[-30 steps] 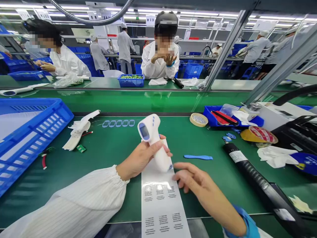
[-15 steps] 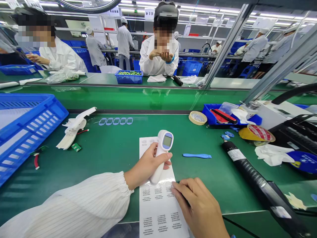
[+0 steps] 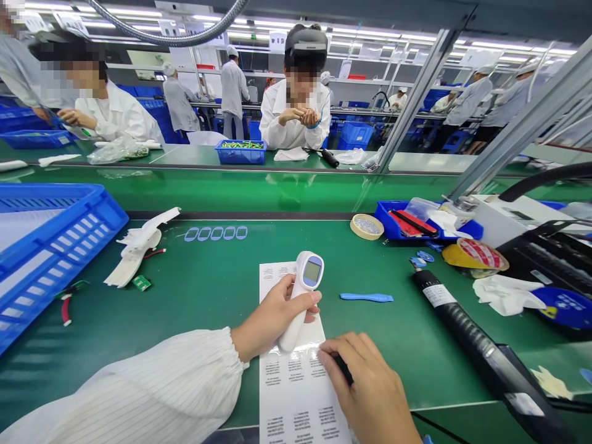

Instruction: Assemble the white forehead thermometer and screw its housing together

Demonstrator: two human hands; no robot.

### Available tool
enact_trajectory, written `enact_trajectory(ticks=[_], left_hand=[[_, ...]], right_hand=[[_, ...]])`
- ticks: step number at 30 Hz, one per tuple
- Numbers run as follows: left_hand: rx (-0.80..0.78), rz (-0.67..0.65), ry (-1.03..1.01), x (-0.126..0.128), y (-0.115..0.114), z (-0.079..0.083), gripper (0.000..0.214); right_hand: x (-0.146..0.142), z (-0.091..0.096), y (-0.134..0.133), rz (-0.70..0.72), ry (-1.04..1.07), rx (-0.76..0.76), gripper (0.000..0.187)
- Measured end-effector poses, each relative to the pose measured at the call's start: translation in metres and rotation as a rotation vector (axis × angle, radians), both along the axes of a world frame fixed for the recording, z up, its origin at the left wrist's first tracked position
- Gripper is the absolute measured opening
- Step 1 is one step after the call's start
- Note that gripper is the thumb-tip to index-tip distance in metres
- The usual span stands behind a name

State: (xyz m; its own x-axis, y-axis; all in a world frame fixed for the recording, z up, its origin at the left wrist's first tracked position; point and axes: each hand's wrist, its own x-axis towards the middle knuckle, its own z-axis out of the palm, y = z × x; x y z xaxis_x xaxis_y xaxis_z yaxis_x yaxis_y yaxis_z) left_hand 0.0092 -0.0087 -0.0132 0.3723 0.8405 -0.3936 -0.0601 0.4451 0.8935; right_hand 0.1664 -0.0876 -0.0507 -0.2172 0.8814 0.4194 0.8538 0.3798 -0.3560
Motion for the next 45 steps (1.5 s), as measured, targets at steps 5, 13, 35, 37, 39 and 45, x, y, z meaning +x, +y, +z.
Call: enact_trajectory(ticks=[5, 13, 35, 37, 39, 45], left_hand=[[-0.005, 0.005, -0.020, -0.001, 0.001, -0.003, 0.031], [-0.028, 0.015, -0.017, 0.000, 0.001, 0.000, 0.029], [-0.015, 0.011, -0.027, 0.000, 0.001, -0.002, 0.032], [-0.014, 0.013, -0.030, -0.001, 0.001, -0.002, 0.031], [-0.018, 0.017, -0.029, -0.001, 0.001, -0.002, 0.030], [-0.004, 0.010, -0.036, 0.000, 0.001, -0.003, 0.031]], right_hand=[[-0.006, 0.007, 0.007, 0.014, -0.045, 0.046, 0.028], [0.010, 0.001, 0.000, 0.314, 0.020, -0.153, 0.017], [0.012, 0.030, 0.023, 0.469, -0.103, -0.104, 0.015], [0.017, 0.035, 0.023, 0.502, 0.056, -0.115, 0.016], [0.022, 0.042, 0.023, 0.499, 0.216, -0.188, 0.014], [0.032, 0.063, 0.043, 0.305, 0.602, -0.446, 0.012]])
